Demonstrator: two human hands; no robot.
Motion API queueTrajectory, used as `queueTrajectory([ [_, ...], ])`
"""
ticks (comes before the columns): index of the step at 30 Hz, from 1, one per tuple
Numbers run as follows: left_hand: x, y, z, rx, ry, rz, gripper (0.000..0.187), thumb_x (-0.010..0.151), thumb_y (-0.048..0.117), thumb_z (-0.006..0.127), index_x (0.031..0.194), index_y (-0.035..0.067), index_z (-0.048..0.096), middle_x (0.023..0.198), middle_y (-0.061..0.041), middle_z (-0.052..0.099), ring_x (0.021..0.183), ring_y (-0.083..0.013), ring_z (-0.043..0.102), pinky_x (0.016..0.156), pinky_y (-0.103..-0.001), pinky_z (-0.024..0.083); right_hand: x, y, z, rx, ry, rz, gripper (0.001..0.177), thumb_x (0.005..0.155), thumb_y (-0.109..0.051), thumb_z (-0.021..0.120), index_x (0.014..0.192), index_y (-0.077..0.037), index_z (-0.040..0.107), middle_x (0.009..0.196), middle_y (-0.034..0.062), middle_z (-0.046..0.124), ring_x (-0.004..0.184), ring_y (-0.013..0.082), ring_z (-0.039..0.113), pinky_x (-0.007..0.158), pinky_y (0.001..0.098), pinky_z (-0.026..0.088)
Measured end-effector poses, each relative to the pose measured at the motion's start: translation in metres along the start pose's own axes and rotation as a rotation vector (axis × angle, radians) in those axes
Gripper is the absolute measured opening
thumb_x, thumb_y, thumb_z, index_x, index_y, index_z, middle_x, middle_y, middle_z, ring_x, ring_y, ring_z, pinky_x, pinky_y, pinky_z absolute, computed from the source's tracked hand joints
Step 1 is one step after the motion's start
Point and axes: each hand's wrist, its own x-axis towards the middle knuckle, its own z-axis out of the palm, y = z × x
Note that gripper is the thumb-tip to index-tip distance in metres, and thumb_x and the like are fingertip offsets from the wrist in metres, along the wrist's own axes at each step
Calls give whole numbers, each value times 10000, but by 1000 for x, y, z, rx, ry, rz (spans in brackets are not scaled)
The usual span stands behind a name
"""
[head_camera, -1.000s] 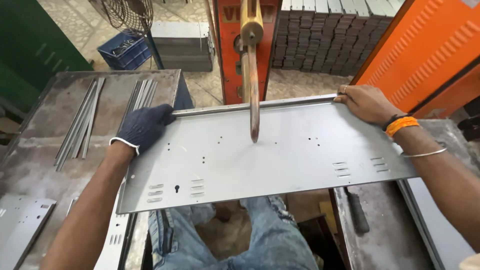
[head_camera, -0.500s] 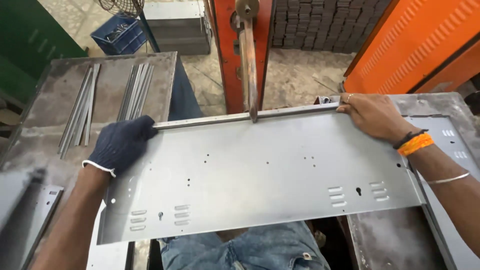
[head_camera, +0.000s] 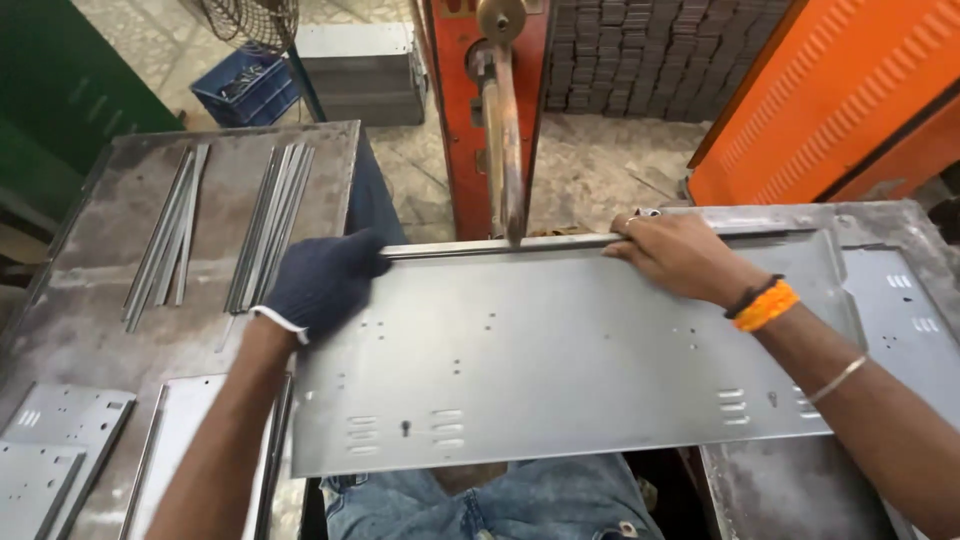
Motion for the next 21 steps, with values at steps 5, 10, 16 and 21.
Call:
queueTrajectory([
  [5,26,18,20,-19,-9,14,157,863,221,641,1001,163,689,835,-172,726,803,-424,699,692,-557,518,-15,35,11,55,93,-35,259,1011,-301,554,973,-48,597,776,176,690,767,385,670,686,505,490],
  [10,22,26,23,-24,-13,28,125,918,254,641,972,155,695,855,-172,732,831,-428,697,715,-564,517,-17,35,7,83,116,-55,254,1010,-282,561,952,-37,594,772,174,693,740,387,669,655,504,487],
  [16,21,30,25,-45,11,5,123,900,254,658,947,146,694,825,-171,727,819,-421,701,705,-558,516,-17,39,6,91,105,-63,262,1009,-298,566,913,-57,600,723,170,669,669,376,651,635,499,476],
  [21,15,31,27,-68,-44,-22,190,928,308,681,987,128,696,842,-185,724,809,-432,687,707,-553,510,-16,34,10,36,7,62,274,970,-352,566,966,-88,638,649,183,637,589,371,629,594,506,455],
])
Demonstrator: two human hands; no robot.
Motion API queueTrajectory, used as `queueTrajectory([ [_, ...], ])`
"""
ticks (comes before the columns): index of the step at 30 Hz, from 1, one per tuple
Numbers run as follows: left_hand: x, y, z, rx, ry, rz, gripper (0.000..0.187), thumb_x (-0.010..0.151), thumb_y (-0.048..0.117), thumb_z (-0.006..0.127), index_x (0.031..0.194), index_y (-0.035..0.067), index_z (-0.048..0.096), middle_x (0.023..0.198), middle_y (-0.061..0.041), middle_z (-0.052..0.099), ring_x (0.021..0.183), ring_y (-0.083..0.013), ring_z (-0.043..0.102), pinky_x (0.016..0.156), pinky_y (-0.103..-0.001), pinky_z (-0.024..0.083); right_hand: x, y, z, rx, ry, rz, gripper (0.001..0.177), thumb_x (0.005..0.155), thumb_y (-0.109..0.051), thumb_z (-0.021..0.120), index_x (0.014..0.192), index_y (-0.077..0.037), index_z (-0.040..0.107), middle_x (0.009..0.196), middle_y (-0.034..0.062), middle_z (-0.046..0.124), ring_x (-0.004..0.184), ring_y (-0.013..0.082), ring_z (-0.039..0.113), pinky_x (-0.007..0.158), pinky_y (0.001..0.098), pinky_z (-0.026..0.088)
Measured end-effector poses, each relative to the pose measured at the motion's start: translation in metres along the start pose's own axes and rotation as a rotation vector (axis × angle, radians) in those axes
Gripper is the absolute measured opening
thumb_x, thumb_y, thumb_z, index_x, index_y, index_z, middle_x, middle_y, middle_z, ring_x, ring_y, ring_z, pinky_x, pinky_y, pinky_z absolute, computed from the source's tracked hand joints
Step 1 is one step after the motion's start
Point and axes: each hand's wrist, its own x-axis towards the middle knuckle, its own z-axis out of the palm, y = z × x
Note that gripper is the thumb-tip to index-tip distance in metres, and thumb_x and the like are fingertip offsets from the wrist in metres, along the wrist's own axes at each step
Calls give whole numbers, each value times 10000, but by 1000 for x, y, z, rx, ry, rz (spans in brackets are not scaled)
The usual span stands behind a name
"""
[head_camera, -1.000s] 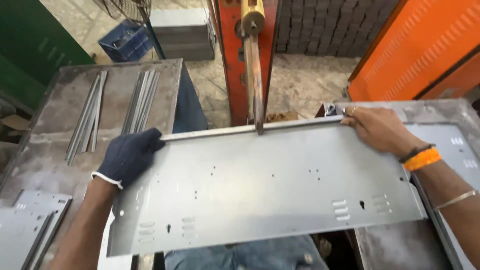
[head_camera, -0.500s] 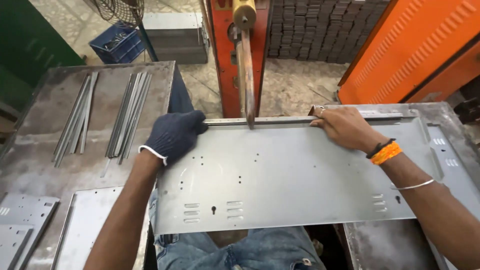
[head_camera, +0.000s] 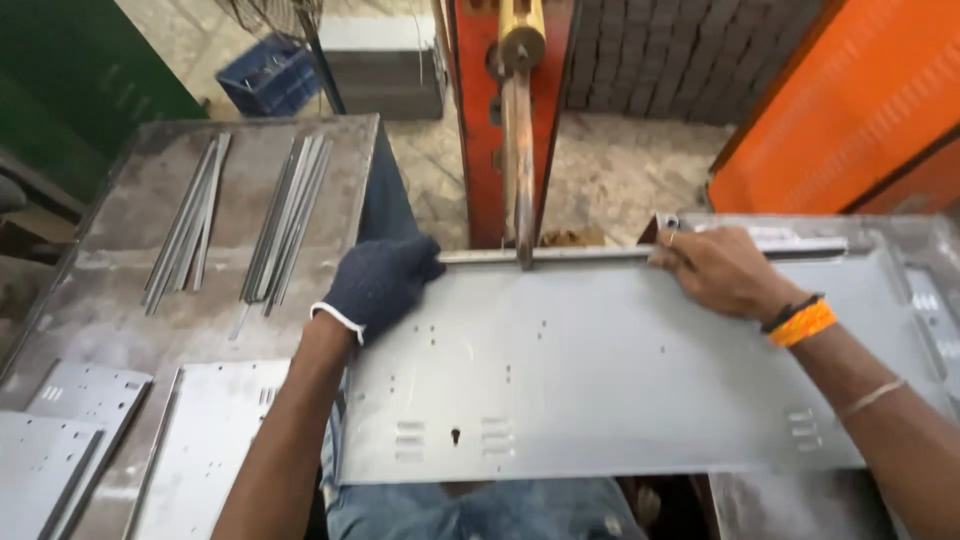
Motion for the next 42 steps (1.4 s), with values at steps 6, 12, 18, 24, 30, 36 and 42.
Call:
queueTrajectory([
  [6,9,44,-22,-158,-2,-91,367,951,365,632,1247,149,627,910,-131,767,855,-353,740,799,-458,553,-2,30,-2,-75,28,-15,493,1027,-492,500,886,-34,617,649,161,612,602,351,602,629,493,447],
  [12,35,69,29,-784,266,29,612,1083,367,427,1577,69,225,1041,-123,731,814,-287,721,812,-383,570,-26,84,-7,-114,22,124,635,947,-616,478,1055,-45,736,634,192,655,607,351,652,620,500,477],
  [18,39,72,48,-644,324,-39,633,1100,474,193,1583,67,244,1108,-79,735,780,-210,691,790,-402,530,-33,97,-3,-210,-47,194,679,951,-662,464,1044,-59,762,669,187,689,680,350,693,670,491,502],
  [24,29,74,39,-575,241,-63,616,1087,464,134,1543,75,277,1074,-74,742,806,-276,703,786,-424,524,-40,102,3,-192,31,119,713,931,-683,463,1085,-45,741,617,187,684,610,341,683,595,480,498],
  [30,45,29,62,-318,270,353,371,1192,363,332,1305,100,568,1259,-161,723,1012,-371,708,884,-474,531,-40,78,-14,-288,-23,244,603,958,-647,516,999,-83,727,637,145,677,599,320,678,608,445,481],
  [36,7,1,-34,-135,-12,-137,527,855,547,713,1123,101,791,960,-179,772,909,-368,742,850,-450,560,10,-2,-13,-73,-84,163,495,996,-511,548,1269,-107,629,685,197,686,584,353,647,550,463,486],
  [42,-36,-102,-66,-106,-83,-304,635,864,582,731,1238,69,719,1082,-167,760,1017,-347,724,933,-447,526,26,8,12,59,296,-305,355,1040,-360,535,1036,-35,677,822,159,711,740,356,670,645,456,493],
])
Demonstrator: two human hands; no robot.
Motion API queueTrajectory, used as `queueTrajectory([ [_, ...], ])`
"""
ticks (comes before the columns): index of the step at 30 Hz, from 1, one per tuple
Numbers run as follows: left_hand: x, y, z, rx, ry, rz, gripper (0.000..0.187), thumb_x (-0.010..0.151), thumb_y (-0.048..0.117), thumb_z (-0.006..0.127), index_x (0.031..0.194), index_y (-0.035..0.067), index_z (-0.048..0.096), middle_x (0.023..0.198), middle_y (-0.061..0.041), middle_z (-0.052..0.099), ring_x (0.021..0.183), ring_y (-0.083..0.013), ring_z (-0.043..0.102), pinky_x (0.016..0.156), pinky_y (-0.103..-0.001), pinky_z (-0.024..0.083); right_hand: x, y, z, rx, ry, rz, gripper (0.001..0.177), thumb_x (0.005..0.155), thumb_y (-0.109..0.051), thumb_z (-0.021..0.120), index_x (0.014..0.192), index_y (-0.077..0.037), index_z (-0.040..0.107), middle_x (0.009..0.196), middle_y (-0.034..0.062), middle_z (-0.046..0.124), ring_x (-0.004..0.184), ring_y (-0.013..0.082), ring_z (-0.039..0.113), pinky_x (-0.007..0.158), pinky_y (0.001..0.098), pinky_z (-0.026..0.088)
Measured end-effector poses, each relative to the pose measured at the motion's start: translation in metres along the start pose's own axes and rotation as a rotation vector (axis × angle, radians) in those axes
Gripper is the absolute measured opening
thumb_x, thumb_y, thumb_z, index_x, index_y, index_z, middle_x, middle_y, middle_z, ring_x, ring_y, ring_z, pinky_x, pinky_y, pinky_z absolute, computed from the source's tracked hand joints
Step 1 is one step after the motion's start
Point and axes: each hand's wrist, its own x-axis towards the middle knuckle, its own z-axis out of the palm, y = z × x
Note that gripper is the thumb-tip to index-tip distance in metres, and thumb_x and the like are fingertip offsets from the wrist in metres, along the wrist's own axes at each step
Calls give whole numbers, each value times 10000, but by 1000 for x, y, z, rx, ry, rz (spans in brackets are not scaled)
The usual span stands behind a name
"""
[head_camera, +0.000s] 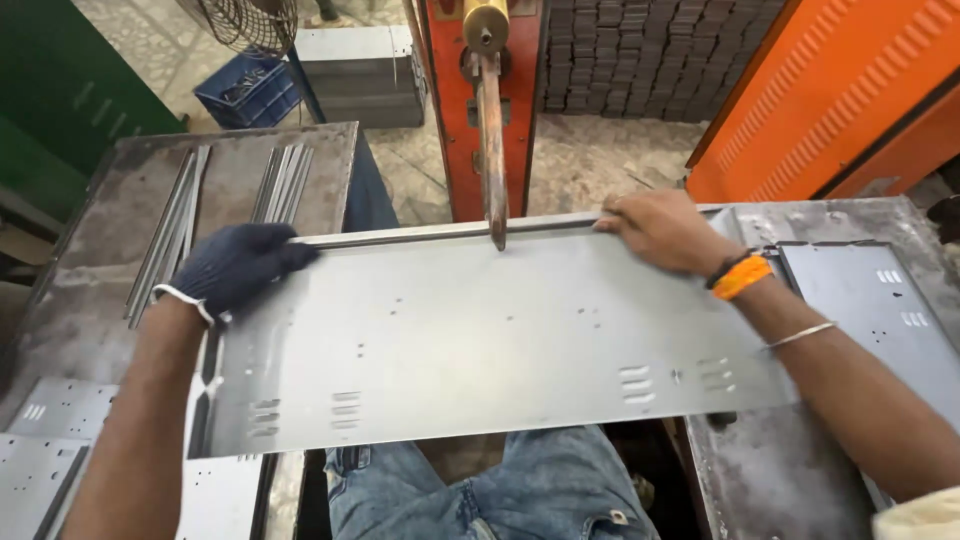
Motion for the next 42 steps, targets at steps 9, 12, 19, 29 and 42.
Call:
queueTrajectory([
  [9,15,122,51,37,303,667,447,868,409,748,1164,75,729,911,-119,744,855,-325,711,827,-477,542,37,-58,7,-51,-246,280,486,1059,-436,519,760,-63,603,608,113,603,535,284,533,600,447,421],
  [12,34,154,85,-20,251,637,384,892,384,729,1125,79,734,913,-159,740,808,-372,707,719,-491,542,36,-64,16,23,-121,140,373,1015,-366,542,827,-57,634,602,132,639,546,295,585,600,493,390],
  [19,30,157,86,166,36,416,291,956,427,645,957,152,740,803,-148,730,773,-375,708,721,-521,529,48,-79,22,45,-236,226,440,1037,-399,555,827,-22,641,722,189,670,694,358,652,695,498,458],
  [29,25,165,85,175,64,358,402,908,544,650,820,171,771,714,-149,716,671,-353,714,657,-487,545,43,-86,32,123,-260,250,314,1020,-349,555,1053,-66,687,727,172,666,640,326,641,629,477,480],
  [42,15,102,55,208,208,405,418,882,554,673,820,159,793,686,-166,704,663,-389,695,638,-513,546,41,-74,11,46,-157,110,287,972,-244,560,1067,4,668,867,211,694,822,428,663,731,531,500],
])
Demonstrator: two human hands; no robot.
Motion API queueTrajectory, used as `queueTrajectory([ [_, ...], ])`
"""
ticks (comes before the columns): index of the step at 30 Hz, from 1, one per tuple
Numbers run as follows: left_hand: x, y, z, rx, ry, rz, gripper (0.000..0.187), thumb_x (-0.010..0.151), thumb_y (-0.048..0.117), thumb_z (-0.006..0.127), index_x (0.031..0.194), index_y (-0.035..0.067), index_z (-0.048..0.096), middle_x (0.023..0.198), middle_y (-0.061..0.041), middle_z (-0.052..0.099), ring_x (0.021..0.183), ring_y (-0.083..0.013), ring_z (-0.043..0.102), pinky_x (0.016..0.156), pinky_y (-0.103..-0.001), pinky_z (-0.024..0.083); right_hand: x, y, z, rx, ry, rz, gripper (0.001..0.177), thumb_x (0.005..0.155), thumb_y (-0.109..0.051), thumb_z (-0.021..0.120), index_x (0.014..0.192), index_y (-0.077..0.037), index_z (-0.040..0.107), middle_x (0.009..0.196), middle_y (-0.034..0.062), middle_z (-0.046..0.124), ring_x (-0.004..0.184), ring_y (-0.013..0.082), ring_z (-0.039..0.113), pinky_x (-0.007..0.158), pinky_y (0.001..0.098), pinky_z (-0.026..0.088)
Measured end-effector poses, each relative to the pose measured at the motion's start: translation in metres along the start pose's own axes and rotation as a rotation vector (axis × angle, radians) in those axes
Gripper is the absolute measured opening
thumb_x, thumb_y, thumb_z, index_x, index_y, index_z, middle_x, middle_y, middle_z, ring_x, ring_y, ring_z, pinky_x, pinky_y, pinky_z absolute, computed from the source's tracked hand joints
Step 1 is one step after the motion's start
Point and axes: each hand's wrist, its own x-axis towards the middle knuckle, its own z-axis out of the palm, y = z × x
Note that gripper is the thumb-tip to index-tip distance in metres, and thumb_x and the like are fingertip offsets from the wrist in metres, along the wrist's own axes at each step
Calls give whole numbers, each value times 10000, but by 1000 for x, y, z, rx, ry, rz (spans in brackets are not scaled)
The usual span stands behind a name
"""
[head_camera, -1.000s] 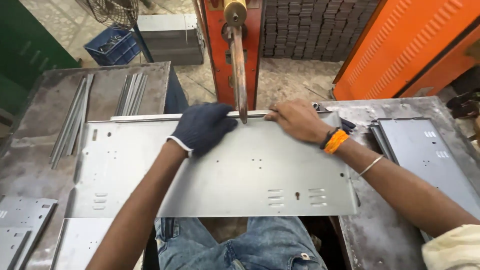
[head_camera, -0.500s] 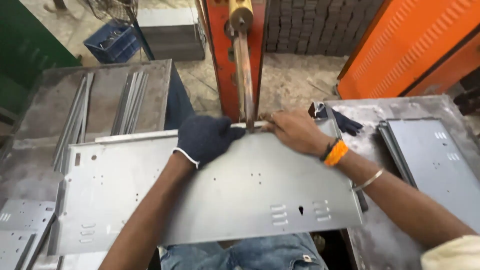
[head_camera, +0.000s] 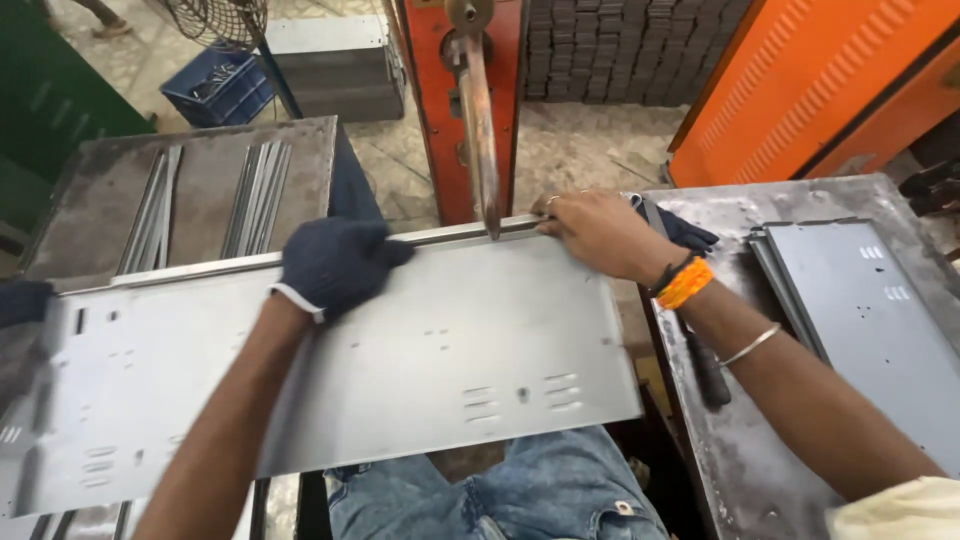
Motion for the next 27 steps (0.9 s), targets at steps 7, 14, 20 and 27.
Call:
queueTrajectory([
  [7,-31,-18,-16,67,-54,-135,398,862,554,688,864,173,805,658,-183,695,634,-414,687,622,-520,541,8,-13,29,37,8,37,142,937,-114,595,954,-14,694,818,226,695,825,438,673,786,540,503],
  [14,-28,-15,-21,85,-113,-186,381,872,550,681,843,188,797,655,-168,695,617,-398,690,616,-520,538,-2,-8,28,144,76,-37,357,806,21,510,1124,15,674,862,261,680,839,444,669,766,527,528],
  [20,-33,-20,-17,61,-95,-159,380,862,560,697,807,198,801,642,-171,689,623,-409,678,610,-530,529,-3,-15,30,-15,53,87,248,784,-24,561,978,-20,716,823,230,697,804,440,669,719,553,511],
  [27,-58,11,-7,54,-33,-161,369,869,541,698,757,196,764,620,-159,670,588,-399,663,560,-535,502,-21,-9,10,-137,-74,132,198,814,-57,604,971,-40,724,802,201,695,820,411,670,766,533,518],
])
